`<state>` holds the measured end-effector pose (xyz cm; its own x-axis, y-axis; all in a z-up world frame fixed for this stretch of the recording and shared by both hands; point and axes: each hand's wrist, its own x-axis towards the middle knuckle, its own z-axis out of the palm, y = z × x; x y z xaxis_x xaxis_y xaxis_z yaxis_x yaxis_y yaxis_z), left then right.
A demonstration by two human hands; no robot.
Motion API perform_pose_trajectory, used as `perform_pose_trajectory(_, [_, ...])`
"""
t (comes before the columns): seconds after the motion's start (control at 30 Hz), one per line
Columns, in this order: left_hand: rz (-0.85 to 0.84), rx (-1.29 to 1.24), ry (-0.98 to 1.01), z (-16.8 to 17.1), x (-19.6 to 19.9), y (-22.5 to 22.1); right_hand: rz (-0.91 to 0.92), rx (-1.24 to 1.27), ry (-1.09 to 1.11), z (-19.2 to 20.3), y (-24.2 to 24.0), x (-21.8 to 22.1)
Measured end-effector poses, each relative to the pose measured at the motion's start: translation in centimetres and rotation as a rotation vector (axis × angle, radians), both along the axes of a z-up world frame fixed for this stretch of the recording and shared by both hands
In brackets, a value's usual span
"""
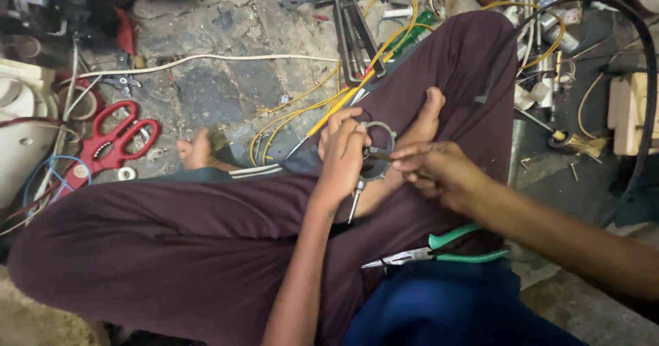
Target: The person sits on the floor and uses a screwdriver and pliers to adjust and tighten screws on a circular metal electrical component held in their lap. They repeatedly rotate the component and manipulate small parts with the tools.
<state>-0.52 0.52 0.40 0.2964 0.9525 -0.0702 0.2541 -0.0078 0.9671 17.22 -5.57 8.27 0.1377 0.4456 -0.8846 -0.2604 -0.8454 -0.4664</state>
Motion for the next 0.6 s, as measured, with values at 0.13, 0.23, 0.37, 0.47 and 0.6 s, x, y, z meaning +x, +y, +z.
perform_pose_trajectory(0.13, [0.006, 0.032, -0.036, 0.1, -0.3, -0.6, 0.273, 0.275, -0.210, -1.4, -1.0, 0.5])
perform_pose_trajectory(0.23, [-0.029, -0.040, -0.036, 0.3, -0.4, -0.2, 0.390, 0.645, -0.271, -2.3, -1.5, 0.0])
perform_pose_trajectory(0.37, [-0.040, 0.008, -0.016, -0.3, -0.8, -0.3, 0.251, 0.460, -0.228, -2.9, -2.1, -0.5])
perform_pose_trajectory(0.47, [-0.056, 0.058, -0.041, -0.7, -1.3, -0.9, 0.058, 0.245, -0.098, -2.5, -2.7, -1.1])
perform_pose_trajectory(0.6, [-0.055, 0.134, -0.087, -1.2, -0.4, 0.5, 0.237, 0.386, -0.158, -0.8, -0.1, 0.5])
